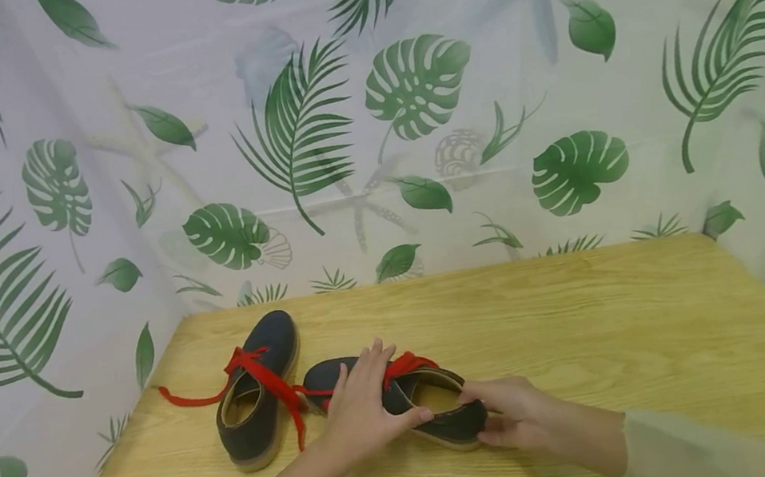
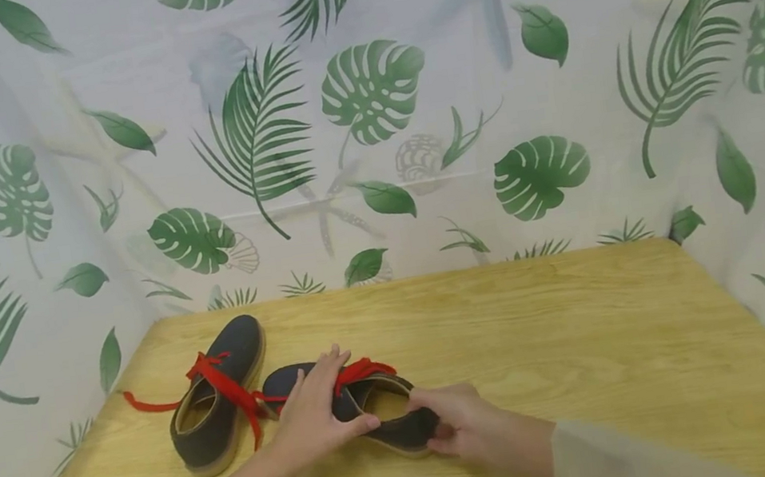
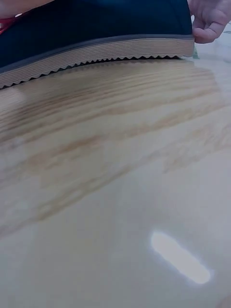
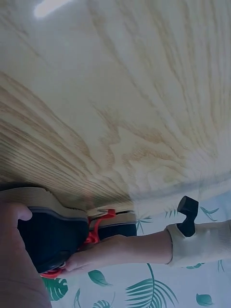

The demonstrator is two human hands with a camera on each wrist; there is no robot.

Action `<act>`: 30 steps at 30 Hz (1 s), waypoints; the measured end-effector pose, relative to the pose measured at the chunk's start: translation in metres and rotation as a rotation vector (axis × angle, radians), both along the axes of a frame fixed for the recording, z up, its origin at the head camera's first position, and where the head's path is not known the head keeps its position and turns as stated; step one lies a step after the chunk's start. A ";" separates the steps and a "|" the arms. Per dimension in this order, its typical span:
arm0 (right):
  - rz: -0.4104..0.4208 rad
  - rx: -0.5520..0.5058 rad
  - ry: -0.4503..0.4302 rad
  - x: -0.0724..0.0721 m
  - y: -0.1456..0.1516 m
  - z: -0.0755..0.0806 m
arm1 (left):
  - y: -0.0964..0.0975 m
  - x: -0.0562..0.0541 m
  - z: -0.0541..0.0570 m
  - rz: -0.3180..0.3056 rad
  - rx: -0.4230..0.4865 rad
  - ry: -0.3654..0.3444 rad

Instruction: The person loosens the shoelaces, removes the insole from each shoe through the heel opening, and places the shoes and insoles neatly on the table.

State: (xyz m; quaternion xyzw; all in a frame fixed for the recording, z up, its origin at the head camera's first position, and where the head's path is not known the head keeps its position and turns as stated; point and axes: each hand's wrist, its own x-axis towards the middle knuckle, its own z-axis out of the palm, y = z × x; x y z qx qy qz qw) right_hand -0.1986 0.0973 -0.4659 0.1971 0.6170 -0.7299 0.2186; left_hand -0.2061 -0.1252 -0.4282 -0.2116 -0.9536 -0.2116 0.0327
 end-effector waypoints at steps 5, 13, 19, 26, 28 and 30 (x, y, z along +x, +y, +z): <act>0.000 0.013 -0.020 0.005 0.012 0.012 | 0.002 0.003 -0.003 -0.075 -0.057 0.056; 0.094 -0.040 0.009 0.023 0.034 0.052 | 0.015 0.010 -0.001 -0.106 -0.131 0.025; 0.129 -0.006 0.007 0.024 0.054 0.058 | 0.022 0.015 -0.002 -0.157 -0.167 0.021; 0.162 0.004 0.037 0.026 0.070 0.057 | 0.021 0.017 -0.010 -0.174 -0.233 0.075; 0.173 -0.004 0.042 0.025 0.073 0.055 | 0.019 0.017 -0.012 -0.172 -0.246 0.102; 0.181 -0.004 0.045 0.021 0.077 0.049 | 0.017 0.018 -0.013 -0.168 -0.269 0.126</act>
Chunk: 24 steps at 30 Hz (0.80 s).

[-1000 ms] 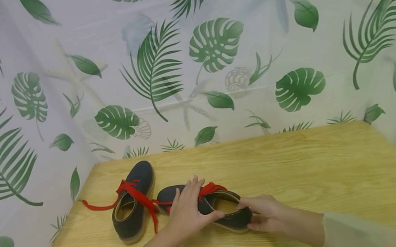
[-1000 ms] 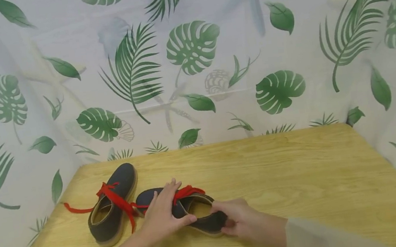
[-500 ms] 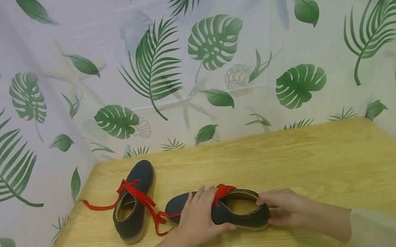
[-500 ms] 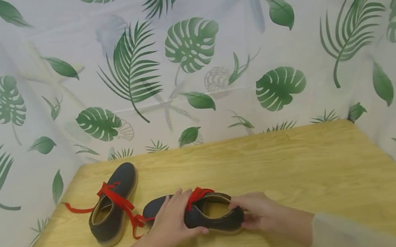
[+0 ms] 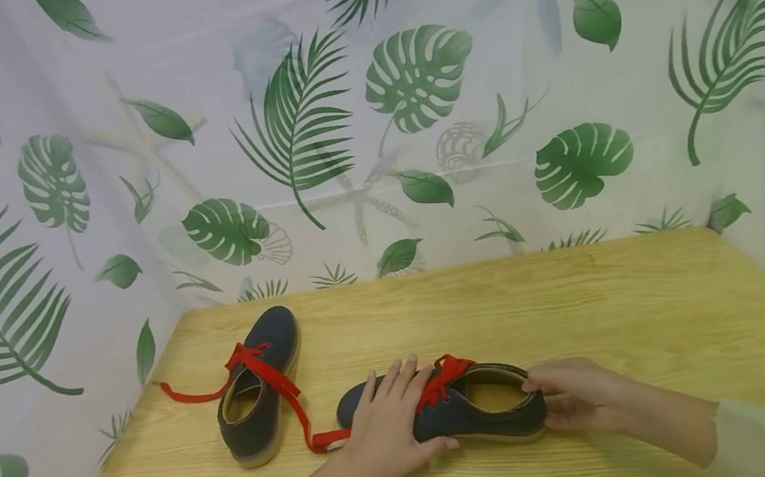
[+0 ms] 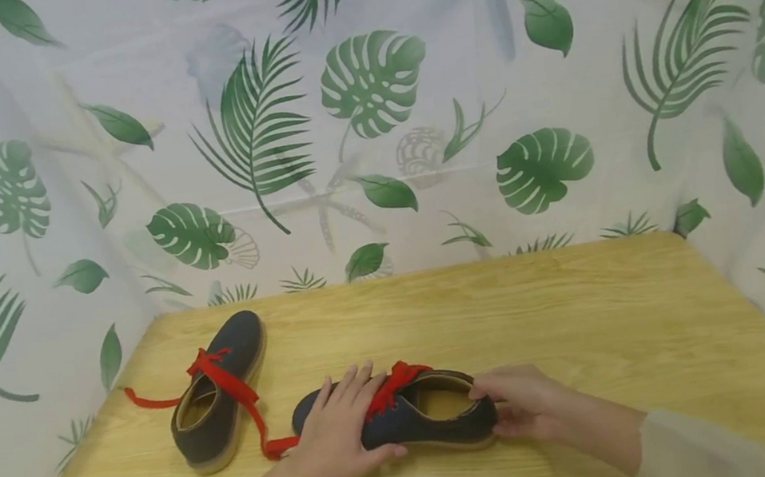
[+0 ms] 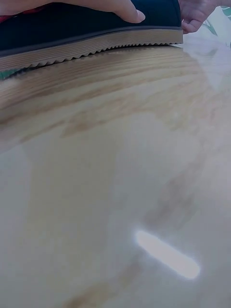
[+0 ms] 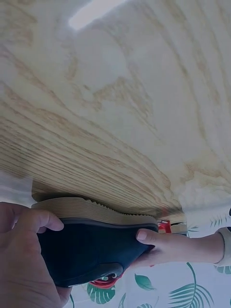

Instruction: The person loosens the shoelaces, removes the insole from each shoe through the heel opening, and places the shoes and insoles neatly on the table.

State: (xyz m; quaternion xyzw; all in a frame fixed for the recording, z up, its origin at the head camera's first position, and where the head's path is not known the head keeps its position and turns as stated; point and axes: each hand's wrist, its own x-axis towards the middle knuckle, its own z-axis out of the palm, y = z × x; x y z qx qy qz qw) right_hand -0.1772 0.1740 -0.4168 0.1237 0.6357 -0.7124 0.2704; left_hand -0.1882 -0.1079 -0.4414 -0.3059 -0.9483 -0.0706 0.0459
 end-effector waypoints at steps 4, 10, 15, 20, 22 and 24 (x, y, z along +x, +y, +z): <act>0.030 -0.008 0.002 -0.002 0.008 -0.001 | -0.003 0.000 -0.003 0.015 -0.061 0.028; 0.026 -0.018 -0.014 -0.004 0.018 0.004 | -0.002 -0.001 -0.003 0.014 -0.078 0.024; 0.056 0.002 -0.021 -0.008 0.032 0.003 | 0.005 0.000 -0.003 0.011 -0.097 0.046; 0.053 0.021 -0.028 -0.006 0.046 0.002 | 0.013 0.003 -0.005 0.004 -0.125 0.044; 0.046 0.028 -0.025 -0.004 0.050 0.003 | 0.015 0.005 -0.006 -0.001 -0.127 0.031; 0.029 0.026 -0.036 -0.004 0.053 0.005 | 0.017 0.007 -0.007 -0.011 -0.120 0.020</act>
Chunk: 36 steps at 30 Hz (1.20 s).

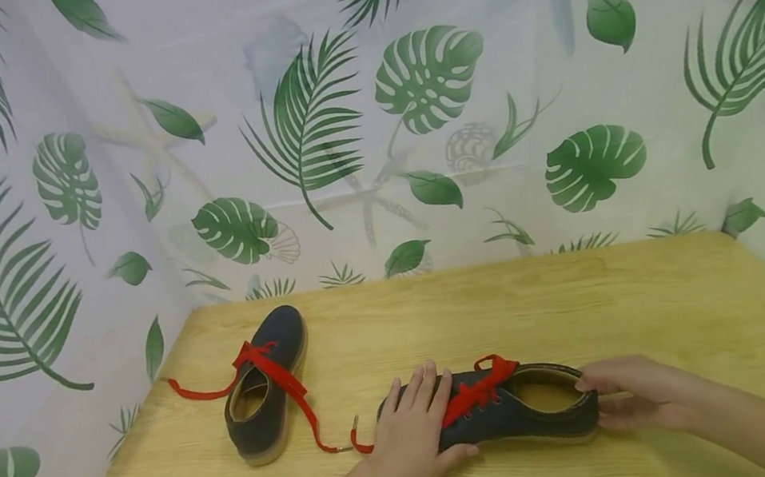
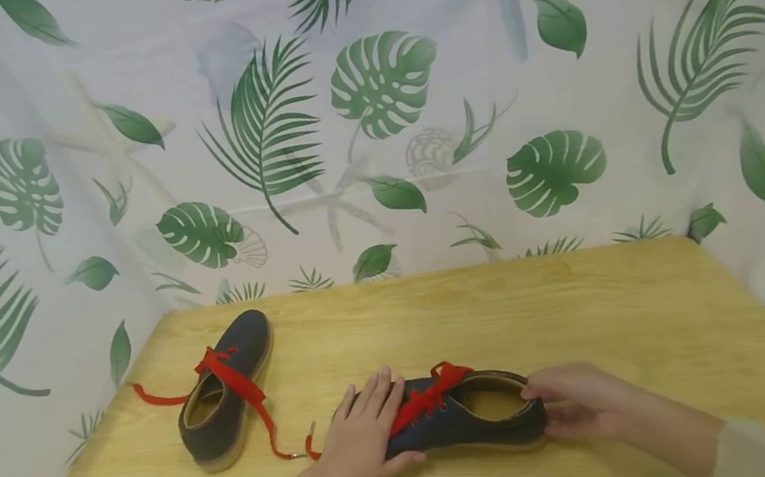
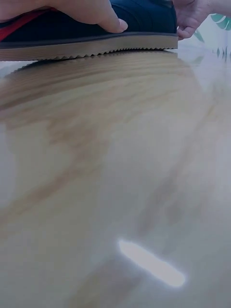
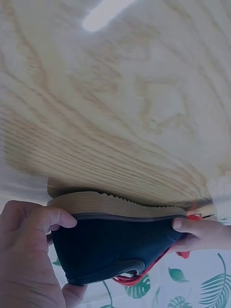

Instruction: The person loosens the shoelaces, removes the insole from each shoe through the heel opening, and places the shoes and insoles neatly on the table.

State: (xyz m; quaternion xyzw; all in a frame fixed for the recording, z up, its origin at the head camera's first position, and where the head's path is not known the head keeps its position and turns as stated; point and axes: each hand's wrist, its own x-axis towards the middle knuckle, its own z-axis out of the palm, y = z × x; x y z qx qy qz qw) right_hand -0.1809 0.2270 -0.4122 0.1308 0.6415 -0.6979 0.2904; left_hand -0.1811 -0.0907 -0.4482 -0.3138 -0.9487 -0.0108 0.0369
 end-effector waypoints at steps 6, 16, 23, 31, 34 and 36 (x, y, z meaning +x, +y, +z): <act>-0.021 -0.036 -0.018 -0.001 0.010 0.002 | 0.002 0.001 0.001 -0.064 0.017 -0.007; 0.039 -0.051 0.016 -0.002 0.022 -0.001 | -0.012 -0.010 0.007 -0.253 0.050 -0.155; 0.083 -0.028 0.028 0.000 0.029 -0.001 | -0.021 -0.013 0.007 -0.336 0.211 -0.300; 0.094 -0.011 0.029 0.000 0.030 0.000 | -0.026 -0.007 0.016 -0.123 0.635 -0.442; 0.098 -0.014 0.031 0.000 0.031 -0.001 | -0.030 -0.009 0.026 -0.041 0.779 -0.599; 0.099 -0.017 0.030 0.000 0.031 -0.002 | -0.035 -0.012 0.031 -0.019 0.850 -0.755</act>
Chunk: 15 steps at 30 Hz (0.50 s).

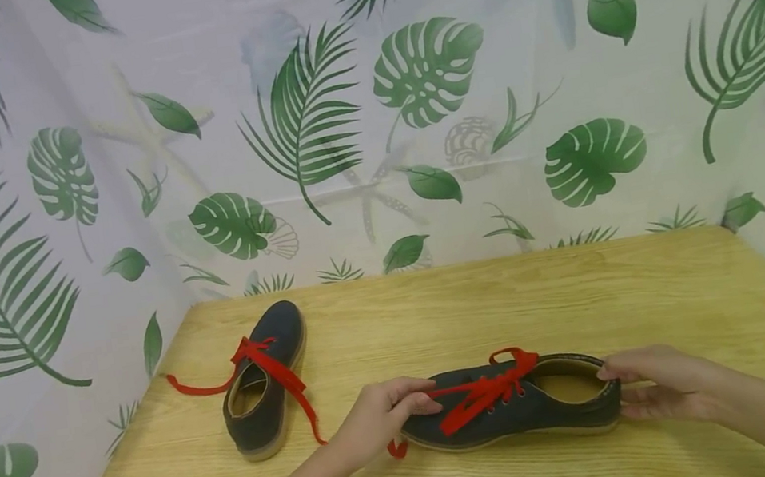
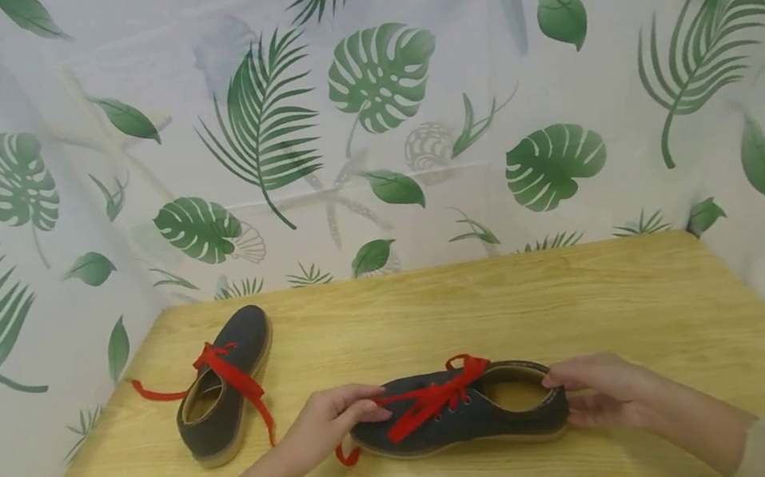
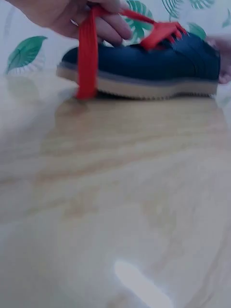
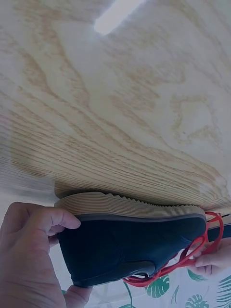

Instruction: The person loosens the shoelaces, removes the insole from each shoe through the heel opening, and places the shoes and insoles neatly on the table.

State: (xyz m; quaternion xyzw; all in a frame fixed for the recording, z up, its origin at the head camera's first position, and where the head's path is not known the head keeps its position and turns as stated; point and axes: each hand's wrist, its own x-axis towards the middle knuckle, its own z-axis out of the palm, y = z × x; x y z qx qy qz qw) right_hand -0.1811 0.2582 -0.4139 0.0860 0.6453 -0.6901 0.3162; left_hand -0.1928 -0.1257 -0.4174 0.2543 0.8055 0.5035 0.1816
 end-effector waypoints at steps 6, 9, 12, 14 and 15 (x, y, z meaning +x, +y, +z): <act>0.011 -0.007 0.009 0.000 0.002 0.000 | -0.014 -0.009 0.003 -0.219 0.171 -0.482; 0.009 -0.019 0.009 0.001 0.002 0.001 | -0.017 -0.007 -0.001 -0.353 0.264 -0.662; -0.010 -0.016 0.003 0.002 0.001 0.002 | -0.020 -0.004 -0.005 -0.492 0.456 -0.773; -0.020 -0.012 -0.003 0.001 0.001 0.002 | -0.019 -0.001 -0.008 -0.575 0.644 -0.821; -0.026 -0.009 -0.004 0.001 0.000 0.002 | -0.017 0.001 -0.008 -0.606 0.748 -0.844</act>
